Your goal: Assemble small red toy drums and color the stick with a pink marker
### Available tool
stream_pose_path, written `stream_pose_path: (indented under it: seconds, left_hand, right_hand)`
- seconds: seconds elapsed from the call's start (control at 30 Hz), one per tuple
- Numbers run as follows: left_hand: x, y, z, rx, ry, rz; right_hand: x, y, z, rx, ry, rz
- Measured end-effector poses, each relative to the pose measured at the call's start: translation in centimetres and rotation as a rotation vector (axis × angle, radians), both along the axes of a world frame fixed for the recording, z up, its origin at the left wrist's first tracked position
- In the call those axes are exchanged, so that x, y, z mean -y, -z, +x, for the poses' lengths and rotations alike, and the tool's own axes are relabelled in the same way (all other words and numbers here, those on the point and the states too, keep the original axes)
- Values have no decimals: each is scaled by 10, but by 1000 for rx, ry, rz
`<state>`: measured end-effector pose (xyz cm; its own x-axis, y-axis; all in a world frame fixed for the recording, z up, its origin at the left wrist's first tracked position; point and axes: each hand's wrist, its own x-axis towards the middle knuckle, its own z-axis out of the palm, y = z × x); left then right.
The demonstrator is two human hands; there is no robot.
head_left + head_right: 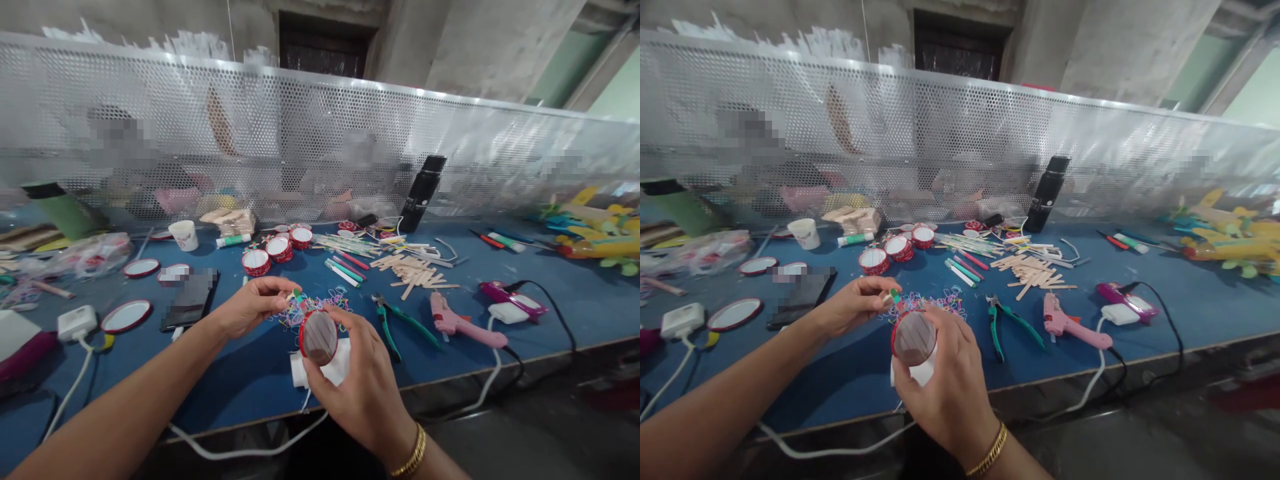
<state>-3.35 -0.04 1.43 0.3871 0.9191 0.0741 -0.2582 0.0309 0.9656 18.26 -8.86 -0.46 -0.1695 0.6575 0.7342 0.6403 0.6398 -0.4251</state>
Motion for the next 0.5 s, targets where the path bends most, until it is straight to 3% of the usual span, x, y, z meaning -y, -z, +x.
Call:
stream_pose_path:
  seconds: [0.5]
  left_hand:
    - [3,-5,3,-28,9,23]
  right_hand:
    - [0,-1,-2,-32,-15,-43]
